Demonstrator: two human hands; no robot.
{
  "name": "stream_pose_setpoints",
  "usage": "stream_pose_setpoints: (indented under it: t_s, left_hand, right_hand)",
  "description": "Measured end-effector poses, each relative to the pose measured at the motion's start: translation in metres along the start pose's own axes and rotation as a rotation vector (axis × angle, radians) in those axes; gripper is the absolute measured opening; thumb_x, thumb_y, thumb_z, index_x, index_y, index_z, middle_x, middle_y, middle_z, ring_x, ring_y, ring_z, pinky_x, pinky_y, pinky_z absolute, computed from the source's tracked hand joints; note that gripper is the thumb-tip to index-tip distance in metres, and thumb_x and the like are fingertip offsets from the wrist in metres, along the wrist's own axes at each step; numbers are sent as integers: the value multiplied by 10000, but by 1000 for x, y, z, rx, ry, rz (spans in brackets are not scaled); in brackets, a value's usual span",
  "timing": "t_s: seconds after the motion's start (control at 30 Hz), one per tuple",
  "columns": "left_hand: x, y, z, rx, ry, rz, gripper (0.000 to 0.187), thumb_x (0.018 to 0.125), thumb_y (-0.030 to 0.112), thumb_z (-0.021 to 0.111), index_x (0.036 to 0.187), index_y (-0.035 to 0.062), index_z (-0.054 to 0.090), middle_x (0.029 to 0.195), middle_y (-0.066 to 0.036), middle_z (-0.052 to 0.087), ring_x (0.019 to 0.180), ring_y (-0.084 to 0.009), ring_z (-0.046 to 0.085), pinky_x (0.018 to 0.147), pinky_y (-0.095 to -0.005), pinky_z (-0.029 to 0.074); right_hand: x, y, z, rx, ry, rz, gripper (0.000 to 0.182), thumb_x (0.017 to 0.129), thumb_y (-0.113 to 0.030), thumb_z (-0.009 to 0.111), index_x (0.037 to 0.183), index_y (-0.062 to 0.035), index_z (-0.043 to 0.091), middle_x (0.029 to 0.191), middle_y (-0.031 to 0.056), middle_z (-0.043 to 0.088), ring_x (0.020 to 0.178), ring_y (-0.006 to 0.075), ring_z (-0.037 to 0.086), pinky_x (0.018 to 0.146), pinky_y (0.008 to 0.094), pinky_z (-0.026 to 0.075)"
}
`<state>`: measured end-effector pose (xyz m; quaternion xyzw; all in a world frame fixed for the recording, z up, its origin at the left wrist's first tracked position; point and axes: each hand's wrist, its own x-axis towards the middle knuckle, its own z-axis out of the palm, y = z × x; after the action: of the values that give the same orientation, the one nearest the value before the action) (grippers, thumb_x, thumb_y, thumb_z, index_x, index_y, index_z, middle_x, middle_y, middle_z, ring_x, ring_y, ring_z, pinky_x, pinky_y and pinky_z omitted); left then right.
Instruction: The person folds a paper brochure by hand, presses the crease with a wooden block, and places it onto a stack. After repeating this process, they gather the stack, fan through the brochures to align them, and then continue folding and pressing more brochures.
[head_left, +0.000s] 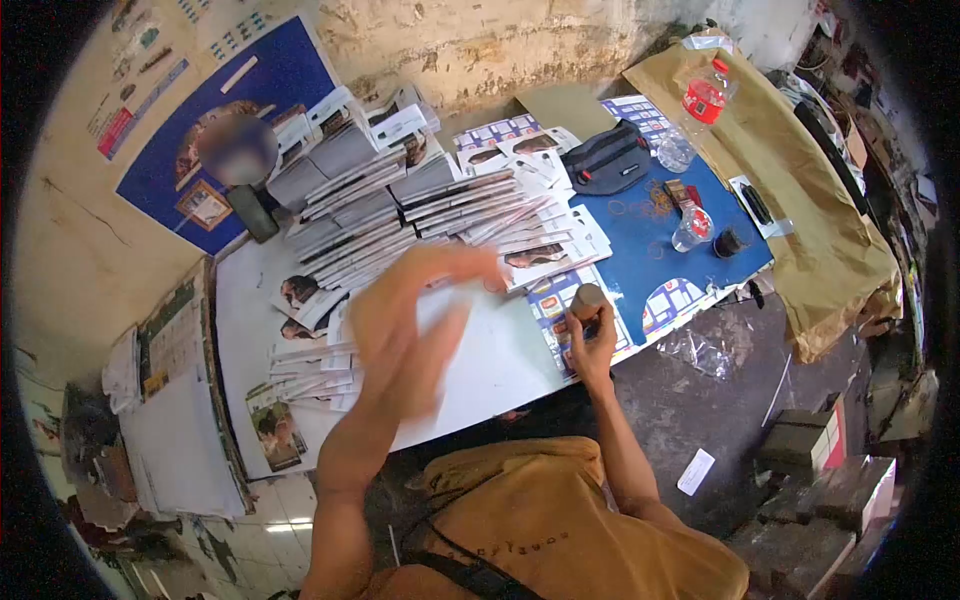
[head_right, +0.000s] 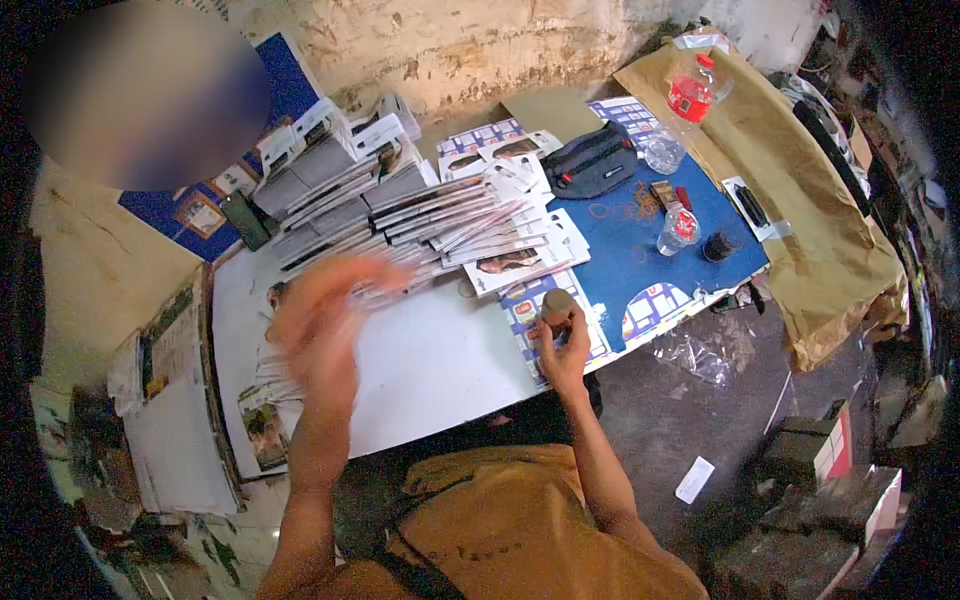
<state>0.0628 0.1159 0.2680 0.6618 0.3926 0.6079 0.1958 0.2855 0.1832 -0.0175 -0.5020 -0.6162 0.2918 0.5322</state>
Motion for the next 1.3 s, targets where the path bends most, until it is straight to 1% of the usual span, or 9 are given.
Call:
stream_pose_setpoints:
  t_s: [0.1,0.23,0.43,0.53,0.63,0.73,0.87,0.97,1.3]
  left_hand:
    - [-33,88,-22,-211,84,401,280,871,79,585,1122,0,681,1120,-124,689,910,-219,642,907,-388,510]
    - [-44,116,-34,-277,130,628,290,897,103,578,1159,14,666,1156,-120,670,978,-223,621,940,-389,496]
    - [-48,115,-40,-303,177,725,307,936,138,567,1214,35,643,1210,-114,640,1079,-230,590,989,-391,474]
    - [-52,121,-44,-298,199,774,315,955,156,562,1242,45,632,1237,-111,626,1130,-233,575,1014,-392,464]
    - [-57,129,-50,-272,221,818,324,974,173,556,1269,55,620,1264,-109,611,1181,-237,559,1038,-393,453]
    - [-69,133,-59,-240,269,835,333,994,191,551,1297,66,609,1292,-106,597,1232,-240,543,1063,-393,442]
    - [-72,151,-73,-121,267,858,317,997,213,541,1264,60,618,1252,-114,607,1194,-252,555,1037,-401,446]
    - [-85,160,-85,-33,281,845,310,999,229,534,1239,55,625,1223,-121,615,1165,-262,564,1018,-406,448]
    - [-100,166,-109,102,315,809,317,1007,283,510,1156,41,647,1124,-142,642,1070,-292,593,955,-424,457]
  right_hand:
    - [3,-4,1,-9,-30,-16,436,898,-24,677,1290,25,492,995,131,654,819,185,682,729,303,533]
    - [0,-5,2,204,-99,163,446,912,9,646,1317,22,459,1002,132,654,775,177,706,694,280,553]
    - [0,-9,2,154,-64,72,411,898,32,629,1281,21,481,976,121,653,758,167,688,743,286,533]
    - [-2,-8,3,173,-60,178,396,900,16,638,1265,19,485,974,121,650,755,159,683,731,285,530]
    - [3,-13,7,24,-16,16,369,901,14,641,1240,16,493,968,119,648,760,152,681,736,282,522]
    - [-4,-3,3,182,-60,141,382,897,-16,665,1238,15,496,988,105,634,883,168,648,807,303,505]
    - [-5,32,1,136,-56,28,348,928,4,640,1234,-10,474,1068,79,595,951,148,607,833,280,496]
    - [-2,6,2,210,-75,51,373,936,-17,635,1269,2,469,1123,84,570,1022,157,577,892,284,473]
    - [-2,19,1,181,-33,59,359,915,-25,672,1217,10,481,1056,104,597,934,165,612,810,289,515]
